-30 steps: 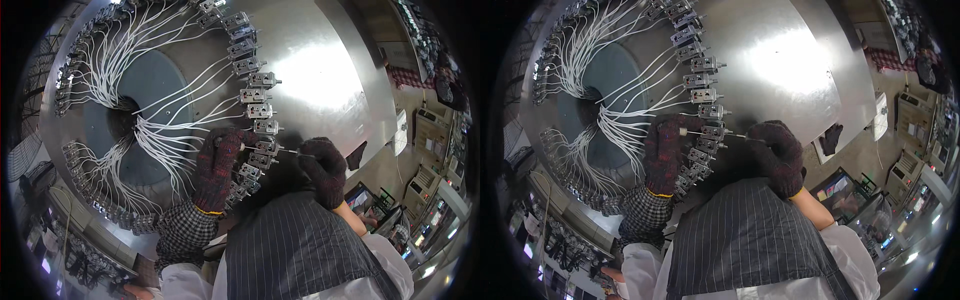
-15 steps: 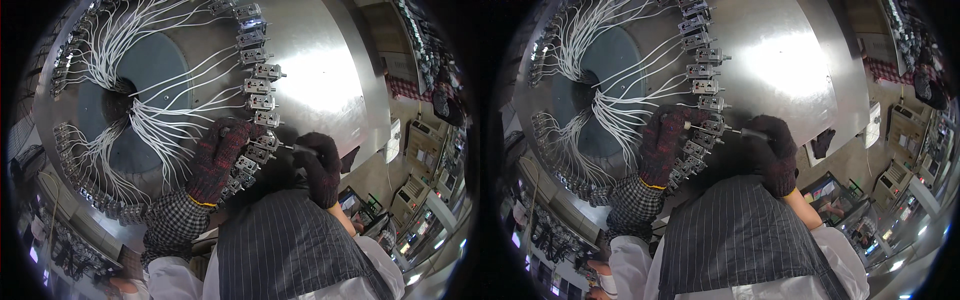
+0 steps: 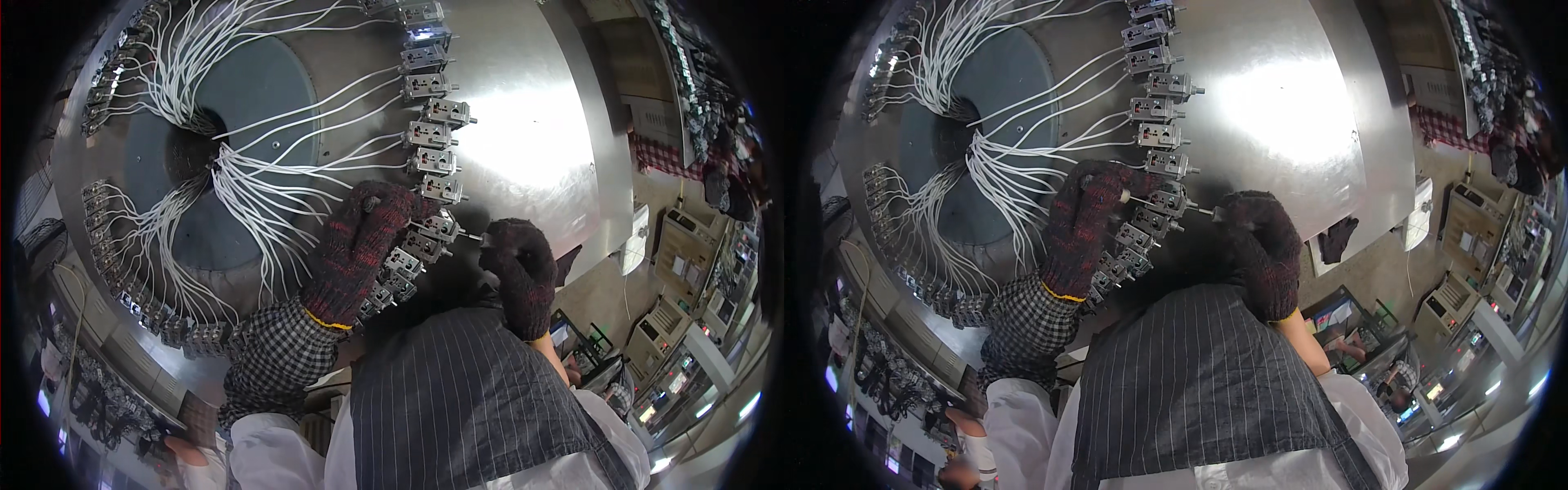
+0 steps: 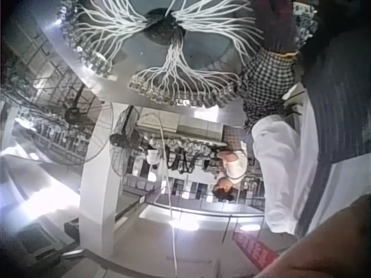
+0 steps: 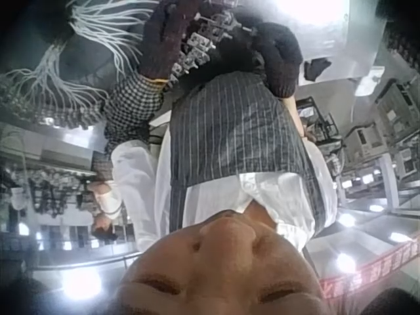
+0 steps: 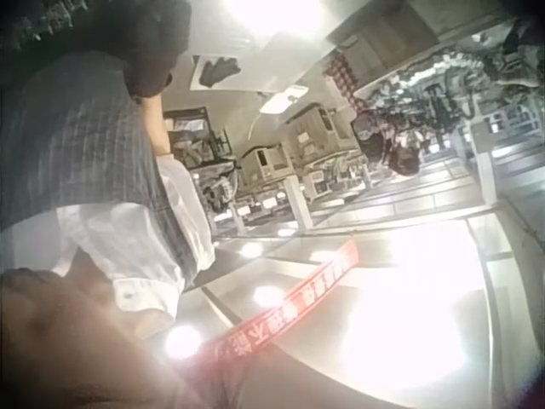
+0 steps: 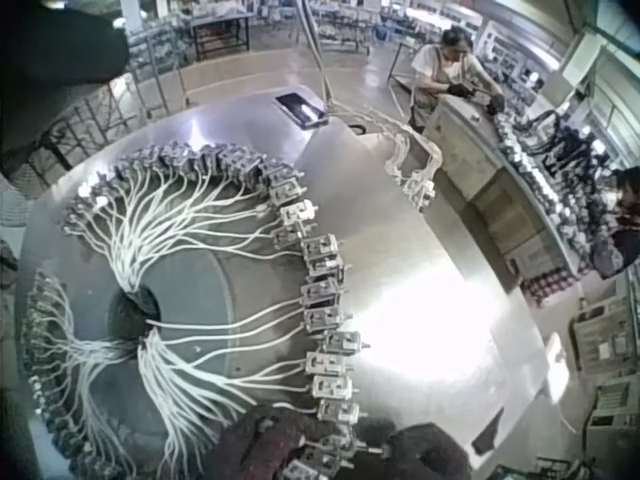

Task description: The person assembles a circular array of electronic components on a flat jig using a screwdriver.

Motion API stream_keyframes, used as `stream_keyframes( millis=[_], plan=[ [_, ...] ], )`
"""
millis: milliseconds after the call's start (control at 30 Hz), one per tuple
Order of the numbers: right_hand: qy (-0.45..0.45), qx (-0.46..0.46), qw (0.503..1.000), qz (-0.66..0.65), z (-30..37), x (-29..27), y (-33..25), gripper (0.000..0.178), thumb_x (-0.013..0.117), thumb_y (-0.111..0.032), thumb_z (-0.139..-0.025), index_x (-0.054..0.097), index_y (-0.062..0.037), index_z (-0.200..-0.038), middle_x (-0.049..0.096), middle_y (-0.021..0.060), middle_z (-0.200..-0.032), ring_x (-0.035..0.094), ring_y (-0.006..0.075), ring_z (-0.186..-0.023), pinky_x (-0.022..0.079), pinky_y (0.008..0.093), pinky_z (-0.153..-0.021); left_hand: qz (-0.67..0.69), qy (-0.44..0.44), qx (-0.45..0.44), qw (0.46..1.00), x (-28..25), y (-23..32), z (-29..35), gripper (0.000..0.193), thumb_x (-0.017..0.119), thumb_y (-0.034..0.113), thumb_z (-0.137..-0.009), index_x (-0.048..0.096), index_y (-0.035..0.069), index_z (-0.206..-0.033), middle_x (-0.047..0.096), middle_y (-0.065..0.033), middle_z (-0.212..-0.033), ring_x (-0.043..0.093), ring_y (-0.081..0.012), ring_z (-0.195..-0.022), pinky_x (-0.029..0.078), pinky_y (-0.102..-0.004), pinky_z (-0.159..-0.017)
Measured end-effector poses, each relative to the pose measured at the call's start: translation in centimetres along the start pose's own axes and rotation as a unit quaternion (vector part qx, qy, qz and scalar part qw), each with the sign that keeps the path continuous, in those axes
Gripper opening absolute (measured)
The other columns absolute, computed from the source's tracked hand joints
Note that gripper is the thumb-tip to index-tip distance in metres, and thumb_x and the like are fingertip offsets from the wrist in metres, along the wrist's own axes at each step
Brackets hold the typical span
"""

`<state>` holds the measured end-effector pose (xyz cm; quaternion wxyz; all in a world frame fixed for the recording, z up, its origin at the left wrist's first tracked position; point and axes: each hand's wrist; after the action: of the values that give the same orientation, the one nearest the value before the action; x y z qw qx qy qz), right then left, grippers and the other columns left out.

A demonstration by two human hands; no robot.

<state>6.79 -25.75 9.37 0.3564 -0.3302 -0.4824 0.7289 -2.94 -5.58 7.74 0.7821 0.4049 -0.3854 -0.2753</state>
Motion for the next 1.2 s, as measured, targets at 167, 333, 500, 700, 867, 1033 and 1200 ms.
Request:
stream_keyframes(
  millis=[167, 333, 500, 700, 867, 1033, 1200],
  plan=[
    [-0.004, 0.032, 0.999, 0.017, 0.1, -0.5, -0.1, 0.018, 0.064, -0.006, -0.082, 0.06, 0.0007, -0.099, 0.06, 0.0114, -0.103, 0.06, 0.0168, -0.084, 0.05, 0.0281, -0.073, 0.023, -0.001, -0.011, 1.0, 0.5, 0.3, -0.2, 0.023, 0.053, 0.023, -0.097, 0.059, 0.003, -0.105, 0.067, -0.0075, -0.099, 0.06, -0.0133, -0.09, 0.047, -0.0287, -0.08],
    [0.005, 0.105, 0.994, -0.005, 0.1, -0.1, -0.3, 0.02, 0.065, -0.004, -0.079, 0.059, 0.0006, -0.098, 0.06, 0.0115, -0.105, 0.059, 0.0177, -0.088, 0.05, 0.0292, -0.076, -0.012, -0.03, -0.031, 0.999, -0.5, 0.1, -0.1, 0.021, 0.052, 0.019, -0.098, 0.055, 0.002, -0.11, 0.065, -0.0121, -0.108, 0.061, -0.0178, -0.102, 0.047, -0.0311, -0.091],
    [0.028, 0.063, 0.997, 0.025, 0.2, 0.2, -0.4, 0.021, 0.066, 0.0, -0.076, 0.06, -0.0004, -0.096, 0.061, 0.0112, -0.104, 0.059, 0.0182, -0.09, 0.05, 0.0302, -0.077, 0.017, -0.005, -0.014, 1.0, 0.1, 0.2, -0.1, 0.021, 0.053, 0.02, -0.097, 0.058, 0.002, -0.106, 0.067, -0.0098, -0.1, 0.062, -0.0168, -0.094, 0.048, -0.032, -0.086],
    [0.017, -0.016, 0.999, 0.037, 0.2, 0.1, 0.3, 0.02, 0.064, 0.001, -0.077, 0.059, 0.0, -0.097, 0.061, 0.0115, -0.105, 0.06, 0.0184, -0.089, 0.05, 0.0299, -0.076, 0.017, 0.002, -0.009, 1.0, 0.3, 0.3, -0.1, 0.02, 0.052, 0.019, -0.097, 0.058, 0.002, -0.105, 0.068, -0.0103, -0.1, 0.063, -0.0172, -0.094, 0.048, -0.0319, -0.086],
    [-0.001, 0.069, 0.998, 0.012, 0.5, 0.0, 0.1, 0.022, 0.064, -0.005, -0.08, 0.06, -0.0007, -0.102, 0.061, 0.0106, -0.106, 0.059, 0.0189, -0.094, 0.047, 0.0308, -0.082, -0.007, 0.002, 0.018, 1.0, 0.0, -0.1, 0.0, 0.021, 0.053, 0.021, -0.097, 0.058, 0.003, -0.106, 0.067, -0.0094, -0.101, 0.062, -0.0167, -0.093, 0.048, -0.0312, -0.085],
    [0.005, 0.077, 0.996, 0.036, 0.4, -0.3, 0.1, 0.025, 0.065, -0.008, -0.082, 0.06, -0.0007, -0.106, 0.062, 0.0099, -0.106, 0.058, 0.0196, -0.099, 0.045, 0.0319, -0.089, -0.06, -0.016, -0.015, 0.998, -0.3, 0.4, 0.0, 0.025, 0.051, 0.023, -0.099, 0.055, 0.003, -0.114, 0.065, -0.0099, -0.109, 0.061, -0.017, -0.103, 0.049, -0.0309, -0.089],
    [0.006, 0.081, 0.997, 0.003, 0.4, -0.3, 0.6, 0.023, 0.065, -0.007, -0.081, 0.061, -0.0008, -0.103, 0.063, 0.0087, -0.102, 0.059, 0.018, -0.097, 0.046, 0.0309, -0.087, -0.03, -0.039, 0.02, 0.999, -0.2, 0.0, 0.1, 0.023, 0.052, 0.022, -0.099, 0.055, 0.004, -0.112, 0.066, -0.0107, -0.109, 0.062, -0.0169, -0.102, 0.049, -0.0309, -0.089]
  ],
)
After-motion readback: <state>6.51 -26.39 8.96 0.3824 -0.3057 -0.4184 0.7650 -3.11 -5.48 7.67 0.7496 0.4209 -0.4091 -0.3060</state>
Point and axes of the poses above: each hand's wrist, its own z-axis away from the middle knuckle, its own x-axis out of the palm, y = z × x
